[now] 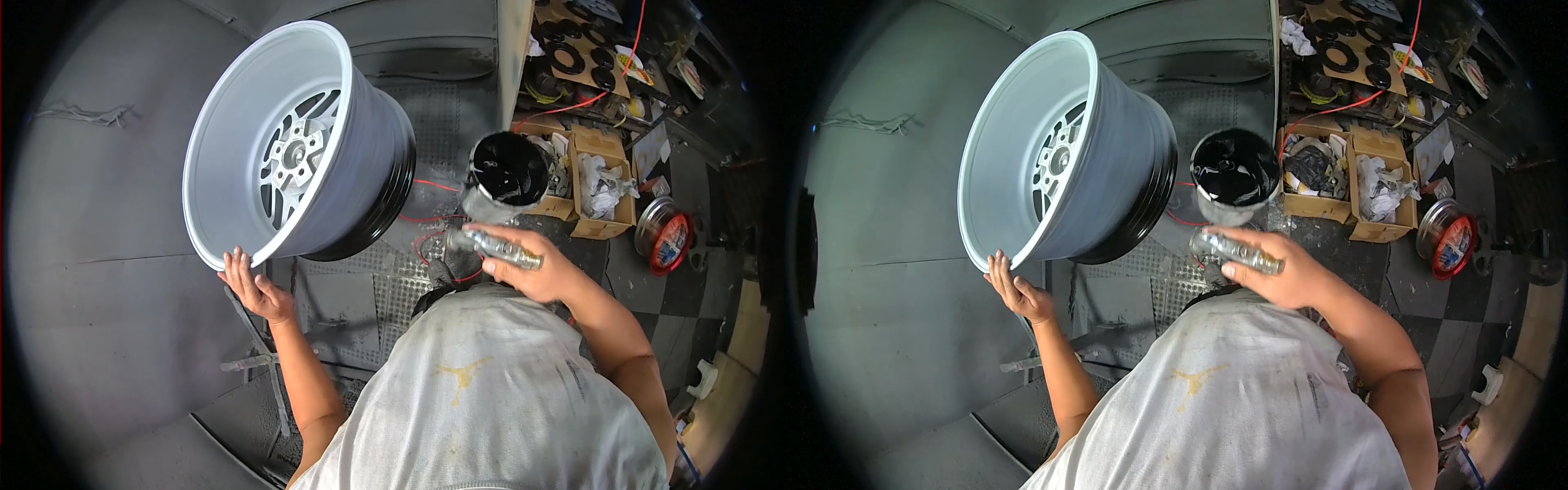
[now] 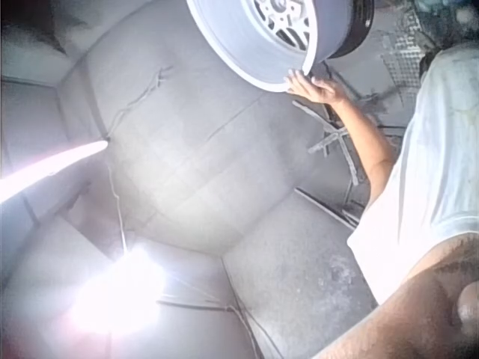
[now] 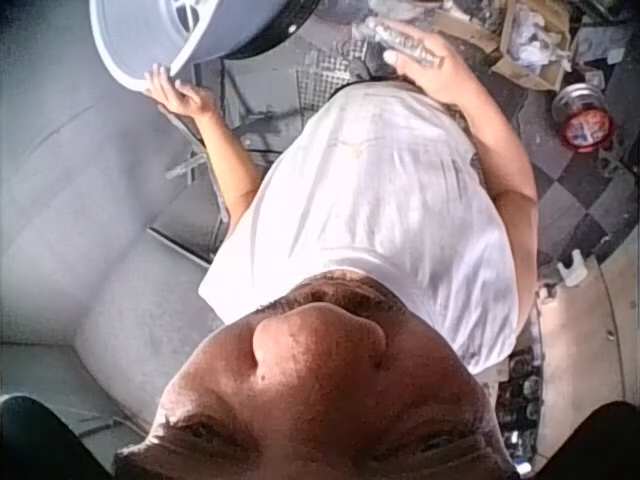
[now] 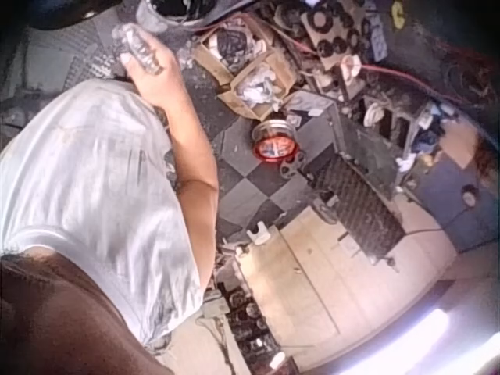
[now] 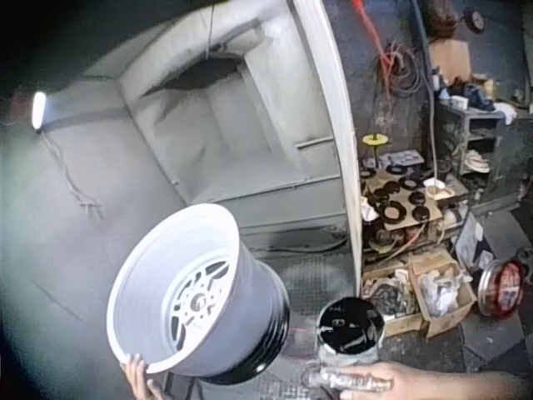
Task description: The recorder mixes black paint and then uses a spray gun to paint a car rim in a spray booth.
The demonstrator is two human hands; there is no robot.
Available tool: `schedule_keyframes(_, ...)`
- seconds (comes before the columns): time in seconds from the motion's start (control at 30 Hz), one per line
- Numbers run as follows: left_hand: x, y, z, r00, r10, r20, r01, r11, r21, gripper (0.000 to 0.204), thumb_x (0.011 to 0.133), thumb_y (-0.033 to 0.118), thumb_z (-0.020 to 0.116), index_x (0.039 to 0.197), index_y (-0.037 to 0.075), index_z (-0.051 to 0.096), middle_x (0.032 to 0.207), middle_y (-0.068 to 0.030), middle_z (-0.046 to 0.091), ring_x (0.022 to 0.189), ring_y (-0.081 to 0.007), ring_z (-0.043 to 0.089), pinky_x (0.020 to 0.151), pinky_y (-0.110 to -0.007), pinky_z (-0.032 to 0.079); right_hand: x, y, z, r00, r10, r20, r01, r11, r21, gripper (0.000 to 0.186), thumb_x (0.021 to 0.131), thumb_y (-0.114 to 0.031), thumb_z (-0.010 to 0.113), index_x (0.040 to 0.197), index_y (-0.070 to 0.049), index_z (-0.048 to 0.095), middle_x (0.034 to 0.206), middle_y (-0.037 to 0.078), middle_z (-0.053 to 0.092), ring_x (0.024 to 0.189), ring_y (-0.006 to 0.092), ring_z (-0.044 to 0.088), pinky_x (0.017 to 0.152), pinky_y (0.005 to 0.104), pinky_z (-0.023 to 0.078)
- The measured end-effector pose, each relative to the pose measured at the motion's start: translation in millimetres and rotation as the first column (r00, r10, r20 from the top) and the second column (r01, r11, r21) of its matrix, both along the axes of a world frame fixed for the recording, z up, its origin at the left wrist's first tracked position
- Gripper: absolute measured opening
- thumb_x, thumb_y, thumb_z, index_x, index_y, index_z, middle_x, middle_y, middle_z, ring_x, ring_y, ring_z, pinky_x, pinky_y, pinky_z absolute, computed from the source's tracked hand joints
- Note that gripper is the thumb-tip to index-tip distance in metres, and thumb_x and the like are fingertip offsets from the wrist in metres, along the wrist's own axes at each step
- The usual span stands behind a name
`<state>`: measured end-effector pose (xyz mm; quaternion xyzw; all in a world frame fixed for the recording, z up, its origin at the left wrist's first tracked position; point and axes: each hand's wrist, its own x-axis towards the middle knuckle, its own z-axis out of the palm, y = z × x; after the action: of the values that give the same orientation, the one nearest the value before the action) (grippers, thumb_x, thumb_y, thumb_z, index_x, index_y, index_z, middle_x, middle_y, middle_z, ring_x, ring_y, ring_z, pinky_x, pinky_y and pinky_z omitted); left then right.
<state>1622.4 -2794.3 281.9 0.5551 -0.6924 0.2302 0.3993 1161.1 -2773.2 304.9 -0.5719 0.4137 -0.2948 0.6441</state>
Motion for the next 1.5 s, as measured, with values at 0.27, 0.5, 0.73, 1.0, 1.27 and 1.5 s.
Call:
schedule_keyframes(0.27,15.0,5.9,10.8,0.974,0.193,-0.115,-0.188,0.981,0.054,0.051,0.108,0.035,0.031,0.133,0.000,0.059,0.143,-0.0141,0.056,0.142,-0.0356,0.041,0.120,-0.054,0.017,-18.9,-38.4,0.9,0.929,-0.368,-0.042,0.332,0.878,-0.344,0.049,0.094,-0.014,0.066,0.141,-0.008,0.054,0.126,0.013,0.067,0.109,0.0167,0.064,0.096,0.0302,0.047)
schedule_keyframes(0.5,-44.7,9.3,12.8,0.997,0.079,-0.004,-0.078,0.992,0.103,0.055,0.107,0.039,0.031,0.136,-0.001,0.056,0.143,-0.0134,0.056,0.143,-0.0336,0.040,0.121,-0.053,0.014,-13.8,-20.5,-4.8,0.958,-0.266,-0.108,0.249,0.957,-0.151,0.049,0.094,-0.015,0.065,0.141,-0.008,0.055,0.126,0.013,0.067,0.115,0.0183,0.062,0.100,0.0327,0.046)
schedule_keyframes(0.73,-71.8,2.8,17.8,0.998,0.051,-0.041,-0.045,0.991,0.124,0.055,0.105,0.039,0.033,0.135,-0.001,0.057,0.140,-0.0133,0.058,0.141,-0.0336,0.042,0.122,-0.052,0.009,12.7,17.1,-9.3,0.999,0.046,0.014,-0.047,0.999,0.028,0.049,0.094,-0.016,0.065,0.142,-0.007,0.054,0.099,0.007,0.072,0.084,0.0154,0.066,0.080,0.0304,0.053)
schedule_keyframes(1.0,-52.3,2.0,16.8,0.997,0.033,-0.063,-0.028,0.996,0.082,0.049,0.106,0.033,0.034,0.133,0.001,0.059,0.138,-0.0102,0.061,0.140,-0.0321,0.043,0.121,-0.051,0.015,-9.0,-1.2,-16.9,0.952,-0.274,-0.138,0.227,0.931,-0.284,0.049,0.093,-0.014,0.064,0.141,-0.010,0.055,0.109,0.013,0.072,0.093,0.0167,0.068,0.089,0.0309,0.051)
schedule_keyframes(1.27,-37.7,-2.6,12.0,0.994,0.021,-0.104,-0.019,1.000,0.022,0.047,0.107,0.032,0.035,0.126,-0.001,0.063,0.133,-0.0121,0.064,0.138,-0.0323,0.046,0.122,-0.050,0.016,-12.4,-2.8,-11.7,0.946,-0.273,-0.174,0.262,0.962,-0.084,0.049,0.094,-0.015,0.065,0.142,-0.011,0.055,0.112,0.011,0.069,0.096,0.0124,0.062,0.091,0.0279,0.048)
schedule_keyframes(1.5,-2.7,-7.2,5.3,0.995,-0.021,-0.098,0.019,1.000,-0.024,0.047,0.108,0.032,0.035,0.122,0.000,0.066,0.130,-0.0116,0.066,0.136,-0.0328,0.049,0.120,-0.052,0.019,5.5,20.1,-2.3,0.993,0.120,-0.020,-0.122,0.982,-0.146,0.051,0.093,-0.019,0.066,0.142,-0.009,0.054,0.126,0.015,0.067,0.115,0.0222,0.064,0.099,0.0332,0.048)
